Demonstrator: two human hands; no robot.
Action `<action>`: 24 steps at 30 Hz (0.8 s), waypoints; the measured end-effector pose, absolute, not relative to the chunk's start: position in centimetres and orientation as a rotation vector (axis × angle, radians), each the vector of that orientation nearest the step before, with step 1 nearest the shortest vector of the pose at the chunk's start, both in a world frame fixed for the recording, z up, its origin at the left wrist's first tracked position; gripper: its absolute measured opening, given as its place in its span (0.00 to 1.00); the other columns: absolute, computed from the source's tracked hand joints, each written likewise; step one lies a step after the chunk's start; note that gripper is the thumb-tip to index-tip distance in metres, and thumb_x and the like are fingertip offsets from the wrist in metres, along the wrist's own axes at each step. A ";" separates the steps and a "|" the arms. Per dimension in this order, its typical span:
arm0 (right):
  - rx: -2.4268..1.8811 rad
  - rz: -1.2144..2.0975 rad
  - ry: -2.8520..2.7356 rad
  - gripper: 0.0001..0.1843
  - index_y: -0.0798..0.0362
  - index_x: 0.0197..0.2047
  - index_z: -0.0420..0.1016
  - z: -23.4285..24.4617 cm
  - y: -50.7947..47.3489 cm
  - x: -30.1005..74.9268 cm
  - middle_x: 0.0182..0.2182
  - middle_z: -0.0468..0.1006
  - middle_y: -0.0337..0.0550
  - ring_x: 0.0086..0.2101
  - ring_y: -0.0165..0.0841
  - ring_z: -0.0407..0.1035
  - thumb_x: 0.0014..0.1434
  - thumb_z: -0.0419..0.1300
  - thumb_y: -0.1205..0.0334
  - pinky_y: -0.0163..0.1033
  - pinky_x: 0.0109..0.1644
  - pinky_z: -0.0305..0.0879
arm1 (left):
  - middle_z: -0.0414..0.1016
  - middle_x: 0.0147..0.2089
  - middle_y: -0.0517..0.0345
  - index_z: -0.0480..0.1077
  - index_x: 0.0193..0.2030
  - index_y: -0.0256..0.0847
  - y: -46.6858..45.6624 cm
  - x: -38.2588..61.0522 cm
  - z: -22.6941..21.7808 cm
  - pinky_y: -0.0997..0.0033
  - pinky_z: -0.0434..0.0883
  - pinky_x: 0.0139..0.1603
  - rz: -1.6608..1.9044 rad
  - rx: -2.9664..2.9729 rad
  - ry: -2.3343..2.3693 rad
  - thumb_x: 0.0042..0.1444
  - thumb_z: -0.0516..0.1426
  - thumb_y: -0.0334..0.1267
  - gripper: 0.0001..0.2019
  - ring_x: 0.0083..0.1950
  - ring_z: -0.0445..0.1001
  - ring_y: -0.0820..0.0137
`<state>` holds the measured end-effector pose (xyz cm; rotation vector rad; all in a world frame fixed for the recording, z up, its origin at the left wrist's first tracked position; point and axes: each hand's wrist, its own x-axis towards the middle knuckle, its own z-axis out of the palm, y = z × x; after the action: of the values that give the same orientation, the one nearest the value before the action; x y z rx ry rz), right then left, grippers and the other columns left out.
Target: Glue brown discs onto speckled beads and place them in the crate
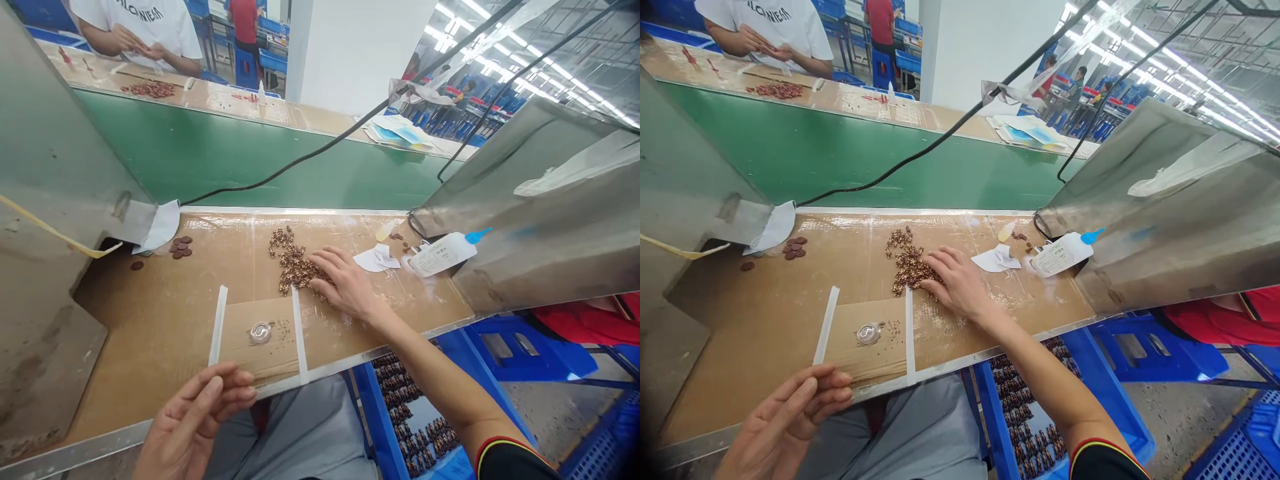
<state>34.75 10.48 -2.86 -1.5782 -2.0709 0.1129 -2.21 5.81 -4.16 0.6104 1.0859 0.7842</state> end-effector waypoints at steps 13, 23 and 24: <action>-1.454 -0.023 -2.378 0.11 0.50 0.50 0.79 -4.4 13.8 32.1 0.54 0.81 0.50 0.58 0.44 0.72 0.85 0.57 0.57 0.54 0.70 0.70 | 0.92 0.46 0.43 0.91 0.44 0.44 7.5 -1.9 -4.0 0.68 0.90 0.48 0.825 0.511 1.137 0.43 0.84 0.54 0.25 0.41 0.91 0.56; -1.418 0.161 -2.075 0.08 0.48 0.53 0.82 -1.4 16.0 33.9 0.56 0.84 0.46 0.57 0.42 0.76 0.83 0.60 0.59 0.53 0.67 0.73 | 0.91 0.46 0.41 0.91 0.48 0.42 7.2 -2.1 -4.4 0.65 0.90 0.47 0.847 0.497 1.048 0.51 0.82 0.51 0.22 0.40 0.90 0.57; -1.427 0.210 -2.060 0.08 0.48 0.56 0.82 -1.3 18.3 33.7 0.59 0.84 0.46 0.59 0.42 0.76 0.83 0.61 0.59 0.53 0.69 0.72 | 0.91 0.46 0.41 0.91 0.47 0.41 7.2 -2.0 -4.3 0.66 0.90 0.47 0.855 0.495 1.049 0.49 0.83 0.51 0.23 0.40 0.90 0.57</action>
<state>33.69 18.26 -1.28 -1.4267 -2.0603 0.2096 -2.01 7.19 -4.25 0.4951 1.0494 0.8548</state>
